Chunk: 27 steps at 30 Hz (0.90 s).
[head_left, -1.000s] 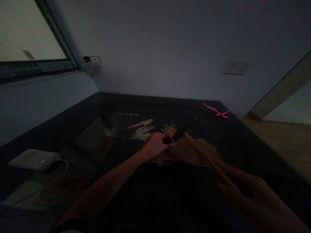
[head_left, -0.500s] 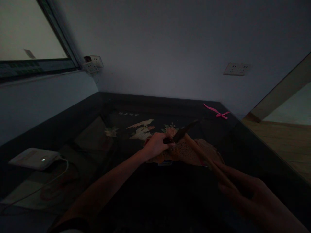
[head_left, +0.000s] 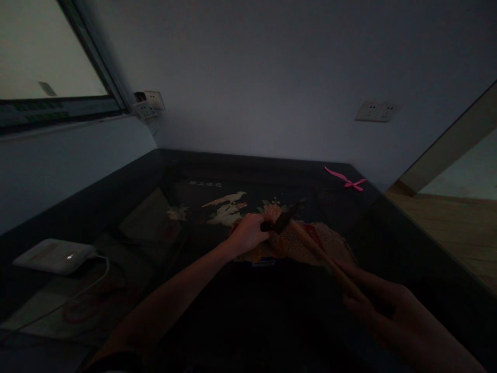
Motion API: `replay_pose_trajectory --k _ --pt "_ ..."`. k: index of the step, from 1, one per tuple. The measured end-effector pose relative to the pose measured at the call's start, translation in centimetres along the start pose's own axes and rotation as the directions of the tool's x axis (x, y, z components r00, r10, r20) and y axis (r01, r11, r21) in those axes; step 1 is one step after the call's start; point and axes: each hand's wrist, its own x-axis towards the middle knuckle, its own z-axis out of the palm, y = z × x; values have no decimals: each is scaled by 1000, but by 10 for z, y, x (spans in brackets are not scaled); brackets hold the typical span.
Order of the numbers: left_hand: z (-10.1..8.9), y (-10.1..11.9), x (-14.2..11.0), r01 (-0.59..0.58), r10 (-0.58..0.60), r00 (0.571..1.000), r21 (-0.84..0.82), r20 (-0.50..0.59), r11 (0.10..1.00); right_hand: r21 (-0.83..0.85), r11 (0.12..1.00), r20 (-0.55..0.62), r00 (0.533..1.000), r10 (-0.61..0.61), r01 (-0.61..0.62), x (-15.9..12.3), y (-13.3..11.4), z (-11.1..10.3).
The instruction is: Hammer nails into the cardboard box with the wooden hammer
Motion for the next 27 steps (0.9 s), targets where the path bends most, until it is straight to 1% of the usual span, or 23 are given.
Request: replay_pose_trajectory --k 2,4,8,11,13,16,20,24,25,27 --pt "0 0 0 4 -4 1000 0 0 1000 -24 1000 18 1000 1 0 1 1 -2" --pt "1 -1 1 -5 4 1000 -9 -6 1000 -36 999 13 1000 -5 6 1 2 -4" --pt "3 -3 2 -17 17 1000 -23 -12 1000 -28 997 -6 997 -75 75 1 2 -4" --pt "4 -7 2 -11 11 1000 -23 -3 1000 -27 999 45 998 -35 36 2 0 -1" --pt "5 -8 2 -19 18 1000 -24 -8 1000 -20 999 59 997 -40 41 3 -1 0" --pt "5 -8 2 -26 26 999 -12 -20 1000 -16 997 11 997 -70 70 2 -2 1" --pt "2 -6 2 -30 30 999 1 -20 1000 -19 999 13 999 -42 42 0 2 -3" --pt "-4 -7 3 -69 74 996 -85 59 994 -21 996 -23 996 -89 89 1 6 -4" --pt "-5 -7 3 -81 87 994 -98 64 992 -20 994 -29 994 -103 103 2 5 -3" --pt "-7 -8 2 -90 95 995 -99 39 991 -8 994 -24 994 -109 109 2 4 -1"
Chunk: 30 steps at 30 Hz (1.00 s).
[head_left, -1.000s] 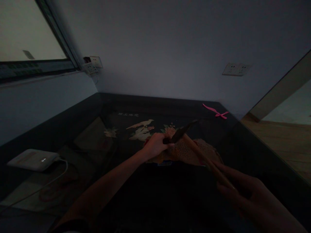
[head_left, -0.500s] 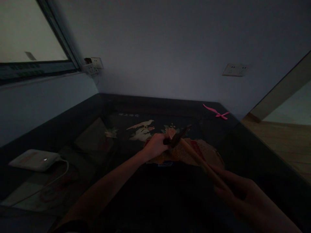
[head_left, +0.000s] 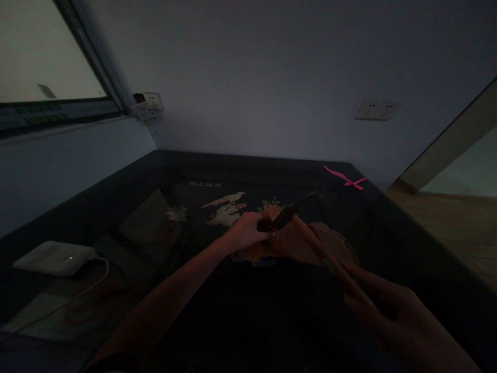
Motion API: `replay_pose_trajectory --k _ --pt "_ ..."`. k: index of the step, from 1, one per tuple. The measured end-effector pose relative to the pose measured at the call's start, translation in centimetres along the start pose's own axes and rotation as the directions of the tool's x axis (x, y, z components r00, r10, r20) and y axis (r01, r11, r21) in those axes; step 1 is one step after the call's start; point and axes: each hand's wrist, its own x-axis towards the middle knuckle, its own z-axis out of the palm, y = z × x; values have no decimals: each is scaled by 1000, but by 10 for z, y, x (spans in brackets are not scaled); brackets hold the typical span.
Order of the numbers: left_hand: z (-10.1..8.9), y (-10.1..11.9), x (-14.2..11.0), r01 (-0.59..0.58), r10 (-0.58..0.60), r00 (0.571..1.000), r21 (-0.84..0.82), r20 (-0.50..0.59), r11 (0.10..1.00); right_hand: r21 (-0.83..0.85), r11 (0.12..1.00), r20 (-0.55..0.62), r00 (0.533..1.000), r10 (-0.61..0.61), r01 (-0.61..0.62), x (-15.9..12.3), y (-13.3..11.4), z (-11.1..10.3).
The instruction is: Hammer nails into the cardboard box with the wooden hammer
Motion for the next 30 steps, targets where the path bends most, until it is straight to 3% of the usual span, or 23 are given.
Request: replay_pose_trajectory --k 4,12,18,22,30 --pt "0 0 0 48 -50 998 -30 -42 998 17 998 -19 998 63 -62 -1 -6 3" --pt "-3 1 1 44 -46 999 -103 -21 994 5 998 -33 998 57 -56 4 -8 4" --pt "-4 -4 0 39 -35 999 -131 30 991 -31 999 -1 1000 -29 29 8 -9 2" --pt "-6 -3 0 69 -68 998 -45 16 997 -71 996 -10 998 -55 54 11 -8 0" --pt "-5 1 2 77 -76 997 -58 27 995 -87 996 31 999 29 -26 9 -13 3"
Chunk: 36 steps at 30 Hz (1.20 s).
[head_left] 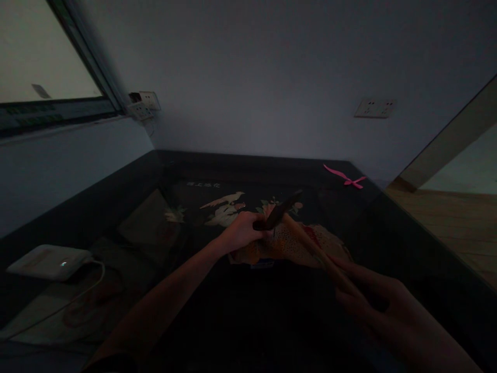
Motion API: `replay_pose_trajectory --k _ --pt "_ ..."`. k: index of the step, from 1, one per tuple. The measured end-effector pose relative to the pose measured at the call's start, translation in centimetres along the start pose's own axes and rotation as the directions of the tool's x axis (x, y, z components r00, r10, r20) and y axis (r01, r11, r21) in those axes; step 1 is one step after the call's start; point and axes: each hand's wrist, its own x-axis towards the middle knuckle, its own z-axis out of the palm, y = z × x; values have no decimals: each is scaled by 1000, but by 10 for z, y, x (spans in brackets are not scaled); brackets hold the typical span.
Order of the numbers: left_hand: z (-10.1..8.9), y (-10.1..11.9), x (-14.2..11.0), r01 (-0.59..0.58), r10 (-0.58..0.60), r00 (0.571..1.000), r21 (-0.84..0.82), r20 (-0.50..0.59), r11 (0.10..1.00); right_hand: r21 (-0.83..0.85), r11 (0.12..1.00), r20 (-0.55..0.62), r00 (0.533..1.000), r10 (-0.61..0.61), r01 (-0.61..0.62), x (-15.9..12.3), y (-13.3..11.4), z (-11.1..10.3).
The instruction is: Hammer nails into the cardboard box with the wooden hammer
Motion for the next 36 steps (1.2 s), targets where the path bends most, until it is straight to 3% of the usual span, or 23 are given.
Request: replay_pose_trajectory --k 5,9,15,21,23,27,32,36 --pt "0 -1 0 5 -5 1000 4 -6 1000 21 996 -63 995 -80 81 0 1 -3" --pt "0 -5 0 5 -5 1000 -1 24 1000 22 996 -29 996 -87 87 3 -1 0" --pt "1 1 0 10 -10 1000 -2 -15 1000 26 995 -86 992 -94 96 -2 2 -3" --pt "3 -8 1 28 -27 1000 -54 9 998 8 1000 22 1000 -14 14 2 -4 3" --pt "4 -9 1 25 -25 1000 -62 11 998 19 999 -2 999 -42 42 3 -7 5" --pt "5 -4 0 16 -16 1000 -4 -16 1000 50 996 -82 994 -71 76 -1 -4 0" --pt "11 1 -2 -59 59 997 4 -40 998 52 998 -55 998 -19 22 -4 6 -8" --pt "12 3 -3 -32 39 997 115 -61 993 41 998 -53 998 -39 41 -3 4 -6"
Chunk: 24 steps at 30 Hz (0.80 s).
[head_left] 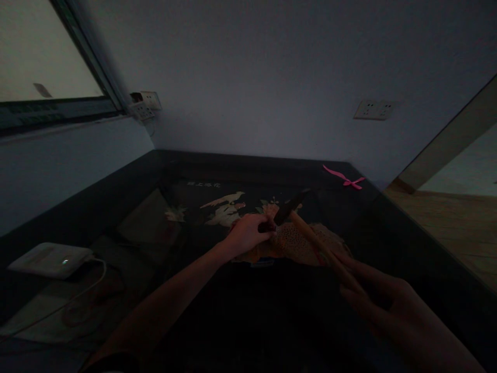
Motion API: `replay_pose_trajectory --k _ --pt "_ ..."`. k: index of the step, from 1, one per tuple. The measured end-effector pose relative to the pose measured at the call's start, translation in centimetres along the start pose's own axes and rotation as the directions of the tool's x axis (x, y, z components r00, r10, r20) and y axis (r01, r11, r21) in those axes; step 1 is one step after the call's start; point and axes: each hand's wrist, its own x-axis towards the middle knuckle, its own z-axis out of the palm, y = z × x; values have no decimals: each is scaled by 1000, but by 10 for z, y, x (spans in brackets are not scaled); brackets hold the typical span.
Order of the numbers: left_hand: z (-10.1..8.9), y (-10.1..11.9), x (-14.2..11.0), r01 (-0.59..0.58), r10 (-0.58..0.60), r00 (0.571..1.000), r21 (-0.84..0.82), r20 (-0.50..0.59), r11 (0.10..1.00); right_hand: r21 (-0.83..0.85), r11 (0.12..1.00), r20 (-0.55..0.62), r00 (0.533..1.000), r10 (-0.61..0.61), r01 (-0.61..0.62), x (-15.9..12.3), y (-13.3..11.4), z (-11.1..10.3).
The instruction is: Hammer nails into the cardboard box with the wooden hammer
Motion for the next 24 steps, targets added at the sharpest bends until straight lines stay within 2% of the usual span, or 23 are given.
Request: replay_pose_trajectory --k 3,7,13,21,24 --pt "-1 -1 0 27 -27 1000 55 5 998 30 999 -11 1000 -13 13 -1 -2 4" --pt "0 -4 1 41 -42 999 39 13 998 94 994 -64 996 66 -60 -5 0 7" --pt "-1 -2 0 58 -60 998 65 16 996 72 994 79 994 71 -77 -1 4 5" --pt "-1 0 0 34 -35 999 57 20 998 73 997 -31 999 34 -32 -2 -1 1" --pt "0 -2 0 53 -55 998 66 25 996 44 997 36 998 55 -57 -2 -4 3"
